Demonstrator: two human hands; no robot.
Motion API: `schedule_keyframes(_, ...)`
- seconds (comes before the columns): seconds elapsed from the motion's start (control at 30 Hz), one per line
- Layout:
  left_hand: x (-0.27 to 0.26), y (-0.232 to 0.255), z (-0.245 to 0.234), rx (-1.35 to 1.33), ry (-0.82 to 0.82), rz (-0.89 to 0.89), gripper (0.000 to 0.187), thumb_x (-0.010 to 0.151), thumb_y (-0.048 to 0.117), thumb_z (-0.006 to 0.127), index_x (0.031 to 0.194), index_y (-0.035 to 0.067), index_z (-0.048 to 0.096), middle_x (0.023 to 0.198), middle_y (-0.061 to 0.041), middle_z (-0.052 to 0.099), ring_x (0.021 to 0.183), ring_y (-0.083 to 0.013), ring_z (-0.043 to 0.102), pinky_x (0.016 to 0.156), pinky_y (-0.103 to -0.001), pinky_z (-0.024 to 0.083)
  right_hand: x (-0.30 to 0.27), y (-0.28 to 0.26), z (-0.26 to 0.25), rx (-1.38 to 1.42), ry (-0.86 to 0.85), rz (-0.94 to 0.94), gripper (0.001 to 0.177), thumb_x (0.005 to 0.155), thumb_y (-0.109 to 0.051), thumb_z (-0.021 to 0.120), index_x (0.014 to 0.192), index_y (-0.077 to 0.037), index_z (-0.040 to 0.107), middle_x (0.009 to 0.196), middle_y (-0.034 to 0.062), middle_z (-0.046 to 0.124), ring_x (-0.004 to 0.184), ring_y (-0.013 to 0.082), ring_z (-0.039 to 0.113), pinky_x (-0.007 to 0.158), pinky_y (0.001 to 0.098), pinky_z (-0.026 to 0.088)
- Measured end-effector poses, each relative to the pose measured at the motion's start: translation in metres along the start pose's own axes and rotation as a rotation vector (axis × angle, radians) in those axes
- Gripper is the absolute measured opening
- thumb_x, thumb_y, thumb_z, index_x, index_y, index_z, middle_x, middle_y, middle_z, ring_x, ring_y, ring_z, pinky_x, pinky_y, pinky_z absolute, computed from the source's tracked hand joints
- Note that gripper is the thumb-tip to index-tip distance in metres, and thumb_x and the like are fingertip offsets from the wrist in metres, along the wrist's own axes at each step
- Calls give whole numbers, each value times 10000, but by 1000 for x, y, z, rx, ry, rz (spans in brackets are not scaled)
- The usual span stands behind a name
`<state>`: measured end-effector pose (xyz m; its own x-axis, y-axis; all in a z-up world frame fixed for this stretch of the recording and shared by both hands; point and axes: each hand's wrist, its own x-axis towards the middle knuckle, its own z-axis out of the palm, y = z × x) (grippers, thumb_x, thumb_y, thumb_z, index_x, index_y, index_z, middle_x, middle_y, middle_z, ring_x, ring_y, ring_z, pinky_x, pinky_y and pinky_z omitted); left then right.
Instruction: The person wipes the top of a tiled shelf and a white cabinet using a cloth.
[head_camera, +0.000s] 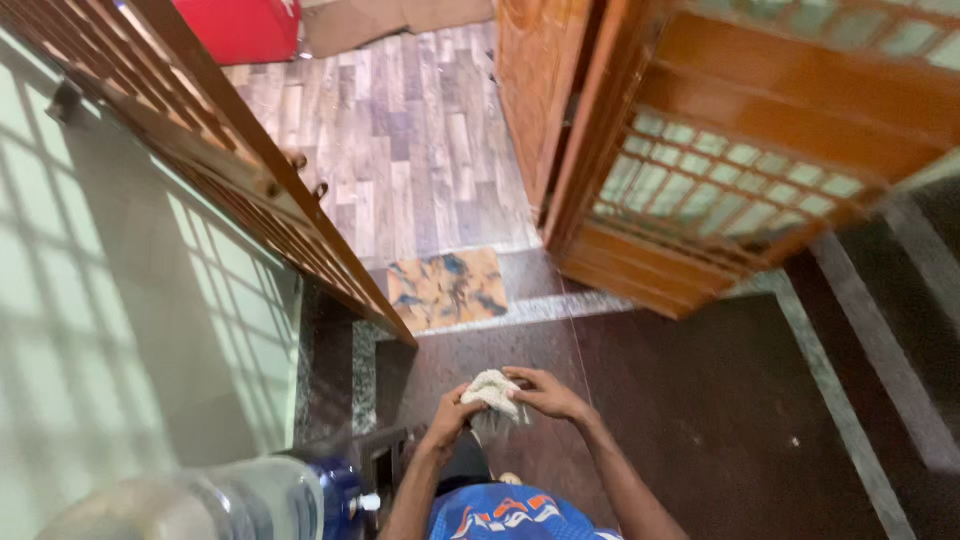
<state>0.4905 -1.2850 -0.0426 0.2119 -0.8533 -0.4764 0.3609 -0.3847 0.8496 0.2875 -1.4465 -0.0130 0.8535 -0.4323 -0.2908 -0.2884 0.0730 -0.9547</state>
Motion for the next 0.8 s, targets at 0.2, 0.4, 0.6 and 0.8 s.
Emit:
schedule_keyframes(0.2, 129, 54, -27, -96, 16, 22, 384, 834, 91, 739, 1217, 59, 736, 983, 6, 769, 805, -102, 681, 674, -242, 530, 156, 2, -66, -67, -37, -100, 556, 947, -175, 675, 1468, -22, 553, 1400, 127, 679, 1248, 212, 638, 1072, 341, 499)
schedule_keyframes(0.4, 247, 164, -72, -246, 108, 21, 457, 804, 1, 745, 1258, 32, 694, 1052, -67, 777, 874, -146, 734, 754, -277, 584, 311, -47, -128, -236, -50, -126, 555, 945, -150, 667, 1477, -65, 537, 1418, 127, 639, 1272, 206, 608, 1090, 350, 466)
schedule_keyframes(0.6, 353, 235, -108, -288, 155, 109, 426, 824, -13, 723, 1249, -5, 690, 1066, -86, 772, 912, -159, 734, 774, -278, 589, 445, -83, -201, -193, -216, -161, 553, 921, -152, 642, 1457, -54, 546, 1383, 131, 671, 1244, 205, 628, 1060, 360, 486)
schedule_keyframes(0.8, 449, 275, -142, -365, 370, 126, 433, 811, 1, 718, 1240, 36, 669, 1038, -57, 770, 891, -134, 733, 758, -263, 585, 589, -116, -248, -324, -379, -60, 552, 920, -189, 640, 1452, -66, 559, 1263, 134, 736, 1123, 212, 677, 988, 353, 529)
